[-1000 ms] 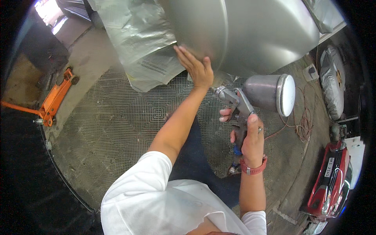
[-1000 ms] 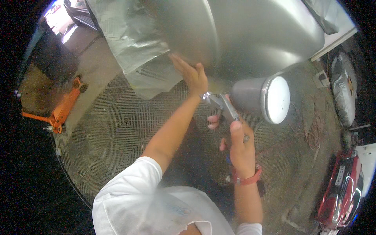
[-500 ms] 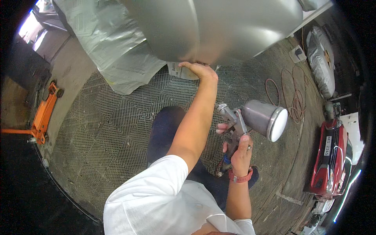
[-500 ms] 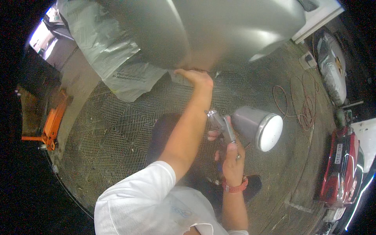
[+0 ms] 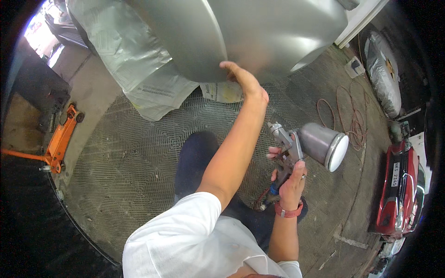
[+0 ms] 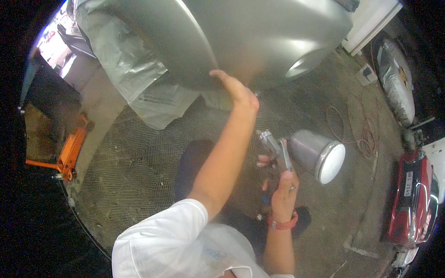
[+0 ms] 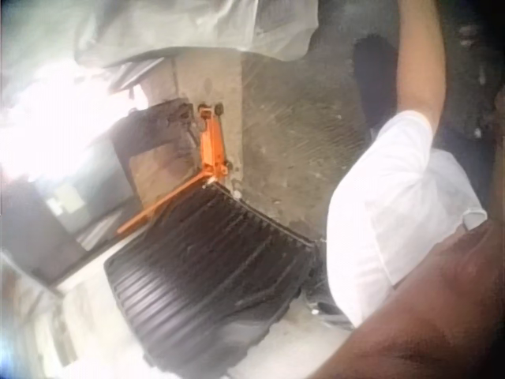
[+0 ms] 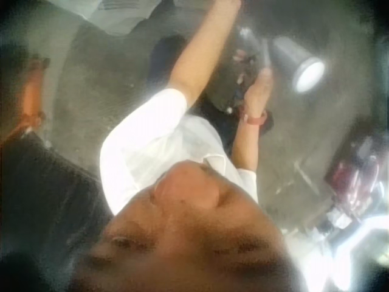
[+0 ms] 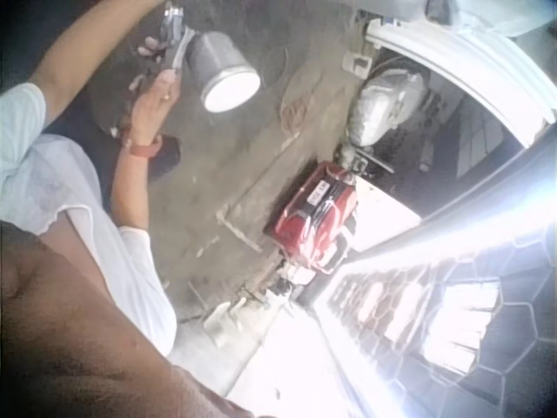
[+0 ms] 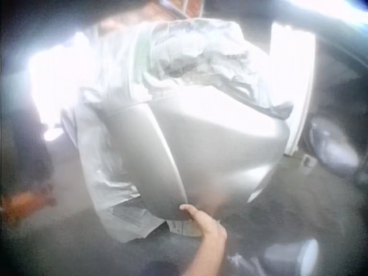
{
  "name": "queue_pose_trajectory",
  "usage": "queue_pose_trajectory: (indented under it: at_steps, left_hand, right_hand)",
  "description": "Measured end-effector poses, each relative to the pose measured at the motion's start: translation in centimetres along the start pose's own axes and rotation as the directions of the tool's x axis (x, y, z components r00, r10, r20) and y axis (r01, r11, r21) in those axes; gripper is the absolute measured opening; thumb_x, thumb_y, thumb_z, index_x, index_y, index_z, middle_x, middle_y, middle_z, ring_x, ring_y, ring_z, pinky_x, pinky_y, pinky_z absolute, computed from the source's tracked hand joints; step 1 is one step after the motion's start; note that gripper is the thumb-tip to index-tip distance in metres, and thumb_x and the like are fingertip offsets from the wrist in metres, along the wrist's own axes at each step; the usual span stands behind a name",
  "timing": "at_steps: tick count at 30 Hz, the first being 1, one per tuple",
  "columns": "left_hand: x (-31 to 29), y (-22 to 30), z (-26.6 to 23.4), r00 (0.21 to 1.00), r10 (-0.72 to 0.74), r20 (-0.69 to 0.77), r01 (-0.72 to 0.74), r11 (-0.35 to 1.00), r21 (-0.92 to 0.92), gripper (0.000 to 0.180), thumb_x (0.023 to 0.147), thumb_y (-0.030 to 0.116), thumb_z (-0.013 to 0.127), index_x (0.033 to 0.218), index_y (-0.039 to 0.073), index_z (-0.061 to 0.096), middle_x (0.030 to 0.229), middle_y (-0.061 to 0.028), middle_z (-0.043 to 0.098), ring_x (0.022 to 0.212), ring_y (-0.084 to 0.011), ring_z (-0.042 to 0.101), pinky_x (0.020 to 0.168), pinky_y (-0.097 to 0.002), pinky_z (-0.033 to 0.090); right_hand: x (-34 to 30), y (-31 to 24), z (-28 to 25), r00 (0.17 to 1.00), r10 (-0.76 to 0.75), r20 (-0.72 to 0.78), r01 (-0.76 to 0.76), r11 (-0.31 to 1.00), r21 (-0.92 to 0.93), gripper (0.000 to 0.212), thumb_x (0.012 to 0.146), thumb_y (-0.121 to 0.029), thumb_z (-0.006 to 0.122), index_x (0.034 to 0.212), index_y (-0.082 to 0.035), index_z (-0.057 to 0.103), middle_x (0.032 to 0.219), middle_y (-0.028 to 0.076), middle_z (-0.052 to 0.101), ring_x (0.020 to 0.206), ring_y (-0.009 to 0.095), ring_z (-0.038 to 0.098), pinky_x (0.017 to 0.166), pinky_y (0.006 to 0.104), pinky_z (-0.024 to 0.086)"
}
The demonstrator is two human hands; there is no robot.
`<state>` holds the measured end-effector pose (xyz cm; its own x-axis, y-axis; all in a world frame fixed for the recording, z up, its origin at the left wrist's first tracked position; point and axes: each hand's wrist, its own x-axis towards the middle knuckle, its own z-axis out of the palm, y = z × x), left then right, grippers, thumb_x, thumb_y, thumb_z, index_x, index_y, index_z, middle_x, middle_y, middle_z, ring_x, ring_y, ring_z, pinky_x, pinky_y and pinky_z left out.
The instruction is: The person wipes a silver car bumper with a cloth and water, then uses a spray gun to apply paint to the bumper surface.
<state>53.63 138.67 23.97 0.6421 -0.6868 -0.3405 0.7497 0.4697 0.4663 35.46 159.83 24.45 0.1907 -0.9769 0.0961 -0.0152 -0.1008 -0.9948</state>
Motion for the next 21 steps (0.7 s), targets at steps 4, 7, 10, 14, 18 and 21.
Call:
queue_pose_trajectory:
  at_steps: [4,7,10,14,18,21]
  left_hand:
    - [-2.1,5.4,2.9,0.980,0.040,0.196,-0.062,0.993,0.105,0.108,0.110,0.082,0.024,0.178,0.005,-0.011,0.188,-0.0159,-0.011,0.174,-0.0312,-0.007,0.139,-0.0483,-0.006]
    - [-4.2,9.6,5.3,0.879,0.180,0.442,-0.233,0.970,0.066,0.107,0.111,0.081,0.025,0.179,0.005,-0.006,0.188,-0.0192,-0.009,0.173,-0.0315,-0.009,0.138,-0.0482,-0.008]
    - [-3.5,15.0,6.9,0.661,0.375,0.650,-0.521,0.852,0.039,0.100,0.111,0.069,0.037,0.176,-0.001,0.006,0.185,-0.0256,0.003,0.172,-0.0378,0.001,0.138,-0.0514,0.000]
    - [2.7,21.6,8.8,-0.012,0.519,0.854,-0.782,-0.538,0.316,0.092,0.112,0.054,0.054,0.173,-0.008,0.022,0.181,-0.0342,0.018,0.170,-0.0461,0.015,0.139,-0.0557,0.011]
    - [6.7,18.4,3.4,-0.052,0.500,0.864,-0.644,-0.678,0.354,0.086,0.108,0.051,0.056,0.176,0.005,0.029,0.183,-0.0294,0.019,0.166,-0.0561,0.018,0.134,-0.0693,0.012]
    - [10.4,10.6,-5.2,-0.078,0.403,0.912,-0.612,-0.741,0.275,0.078,0.109,0.056,0.056,0.173,0.014,0.039,0.185,-0.0152,0.022,0.165,-0.0557,0.020,0.126,-0.0801,0.019]
  right_hand:
    - [0.4,0.0,0.1,1.000,0.001,0.009,-0.001,1.000,0.016,0.083,0.116,-0.066,0.039,0.167,-0.001,0.048,0.126,0.014,0.078,0.109,0.019,0.074,0.064,0.0280,0.055]
    - [0.9,0.2,0.0,1.000,0.005,0.006,-0.005,1.000,0.025,0.082,0.116,-0.066,0.039,0.166,-0.001,0.049,0.125,0.014,0.078,0.107,0.018,0.074,0.064,0.0273,0.055]
    - [1.0,0.1,0.3,1.000,-0.002,0.019,0.002,0.999,0.032,0.083,0.116,-0.066,0.038,0.167,-0.001,0.049,0.125,0.013,0.078,0.107,0.018,0.074,0.064,0.0266,0.055]
    - [1.2,0.6,0.1,0.999,0.006,0.031,-0.007,0.999,0.036,0.084,0.116,-0.066,0.037,0.169,-0.002,0.047,0.125,0.013,0.078,0.107,0.017,0.074,0.062,0.0253,0.054]
    - [1.2,0.3,0.8,0.994,0.034,0.105,-0.037,0.999,0.024,0.086,0.115,-0.068,0.039,0.169,-0.003,0.047,0.128,0.014,0.077,0.107,0.017,0.073,0.062,0.0246,0.053]
    - [1.2,0.1,1.3,0.987,0.033,0.160,-0.040,0.998,0.038,0.086,0.114,-0.068,0.041,0.170,-0.002,0.046,0.129,0.015,0.076,0.107,0.017,0.072,0.062,0.0243,0.053]
